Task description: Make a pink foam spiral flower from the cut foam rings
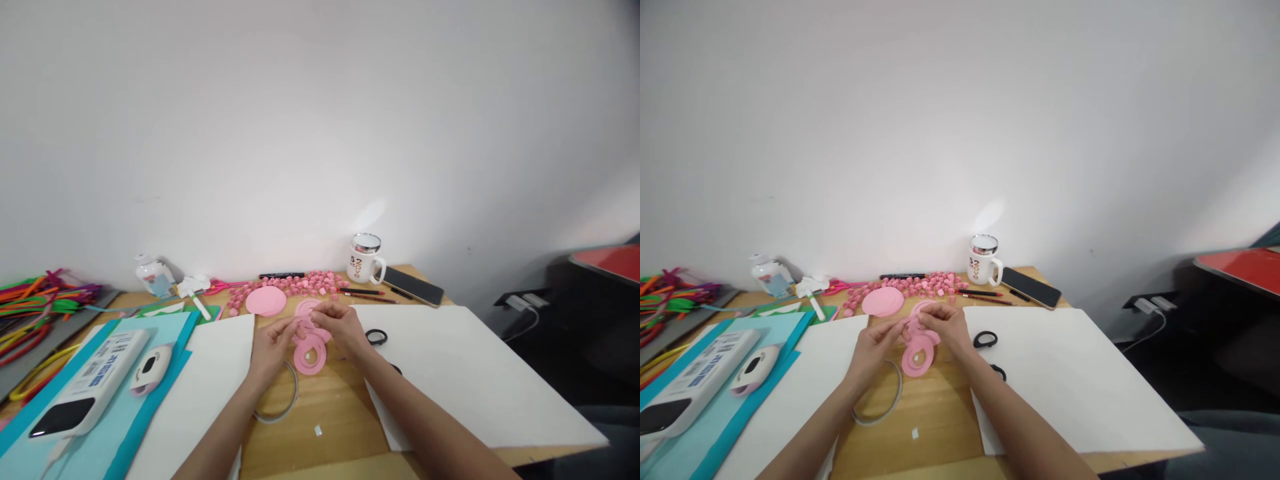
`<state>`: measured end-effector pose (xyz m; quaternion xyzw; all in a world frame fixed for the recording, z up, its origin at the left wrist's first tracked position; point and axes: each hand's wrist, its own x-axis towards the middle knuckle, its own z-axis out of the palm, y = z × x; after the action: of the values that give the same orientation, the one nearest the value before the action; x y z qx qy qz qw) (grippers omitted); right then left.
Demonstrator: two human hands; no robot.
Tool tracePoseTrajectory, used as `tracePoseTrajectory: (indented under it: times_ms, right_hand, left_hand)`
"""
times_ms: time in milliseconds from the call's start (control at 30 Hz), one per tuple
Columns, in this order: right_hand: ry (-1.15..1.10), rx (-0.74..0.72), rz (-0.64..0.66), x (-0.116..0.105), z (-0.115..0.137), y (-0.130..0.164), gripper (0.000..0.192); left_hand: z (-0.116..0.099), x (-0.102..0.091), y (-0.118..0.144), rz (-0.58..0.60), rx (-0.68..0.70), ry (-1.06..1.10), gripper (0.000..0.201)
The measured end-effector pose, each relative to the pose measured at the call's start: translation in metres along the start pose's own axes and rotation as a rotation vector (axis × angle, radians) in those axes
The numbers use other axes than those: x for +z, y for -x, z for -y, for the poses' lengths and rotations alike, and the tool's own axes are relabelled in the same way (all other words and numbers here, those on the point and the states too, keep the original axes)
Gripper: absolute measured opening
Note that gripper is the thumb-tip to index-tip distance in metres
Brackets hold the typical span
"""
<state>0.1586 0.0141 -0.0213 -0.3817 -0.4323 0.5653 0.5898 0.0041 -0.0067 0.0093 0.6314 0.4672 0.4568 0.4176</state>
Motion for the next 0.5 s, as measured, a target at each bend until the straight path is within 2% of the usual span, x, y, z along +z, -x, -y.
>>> tracePoseTrajectory:
  times_ms: [167, 333, 500]
  right_hand:
    - [0.067, -0.006, -0.004, 0.0009, 0.0024, 0.0007, 0.019]
    - [0.034, 0.014, 0.053, 0.0025, 0.0042, 0.0012, 0.02]
    - [-0.024, 0.003, 0.035, 0.0009, 0.0007, 0.0006, 0.019]
  left_hand:
    - [0.0016, -0.0005, 0.0002, -0.036, 0.009, -0.006, 0.027]
    - [0.0026, -0.0012, 0.0001, -0.04, 0.016, -0.015, 0.027]
    - [0.0007, -0.0007, 0.0004, -0.034, 0.03, -0.012, 0.025]
